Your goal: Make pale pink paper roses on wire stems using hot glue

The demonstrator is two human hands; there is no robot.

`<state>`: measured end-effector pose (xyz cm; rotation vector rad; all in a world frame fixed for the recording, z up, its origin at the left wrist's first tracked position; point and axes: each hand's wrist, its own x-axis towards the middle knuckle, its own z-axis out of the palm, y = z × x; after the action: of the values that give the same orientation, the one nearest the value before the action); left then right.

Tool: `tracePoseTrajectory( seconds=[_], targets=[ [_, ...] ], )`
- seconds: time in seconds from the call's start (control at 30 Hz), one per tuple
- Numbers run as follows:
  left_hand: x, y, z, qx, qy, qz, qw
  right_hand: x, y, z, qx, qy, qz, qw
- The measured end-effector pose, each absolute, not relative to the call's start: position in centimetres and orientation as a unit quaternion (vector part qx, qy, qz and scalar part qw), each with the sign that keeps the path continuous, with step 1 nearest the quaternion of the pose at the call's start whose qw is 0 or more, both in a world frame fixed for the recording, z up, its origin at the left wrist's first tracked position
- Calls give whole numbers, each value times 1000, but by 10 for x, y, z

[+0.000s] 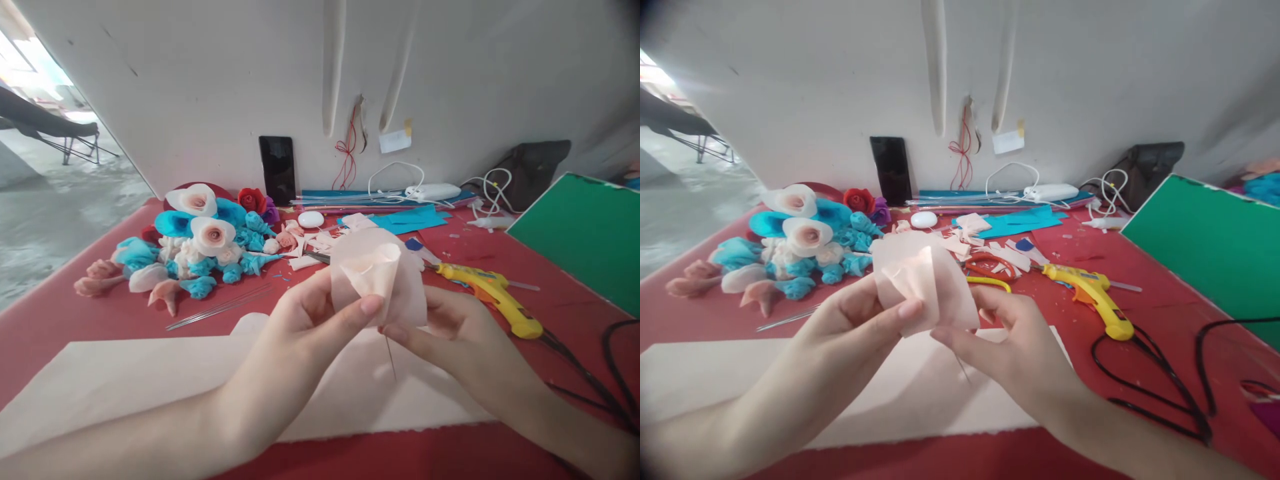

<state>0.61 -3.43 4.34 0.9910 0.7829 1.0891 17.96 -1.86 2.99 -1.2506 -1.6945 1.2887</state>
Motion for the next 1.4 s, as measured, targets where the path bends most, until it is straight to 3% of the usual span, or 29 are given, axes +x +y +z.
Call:
tracePoseTrajectory(
  seconds=[0.67, 1.4],
  targets=[
    [10, -39, 40, 422, 323, 495, 688, 178, -20, 26, -506, -707, 403, 287],
    [9, -45, 46, 447, 308, 491, 681, 176, -25, 38, -449, -646, 511, 346]
  ],
)
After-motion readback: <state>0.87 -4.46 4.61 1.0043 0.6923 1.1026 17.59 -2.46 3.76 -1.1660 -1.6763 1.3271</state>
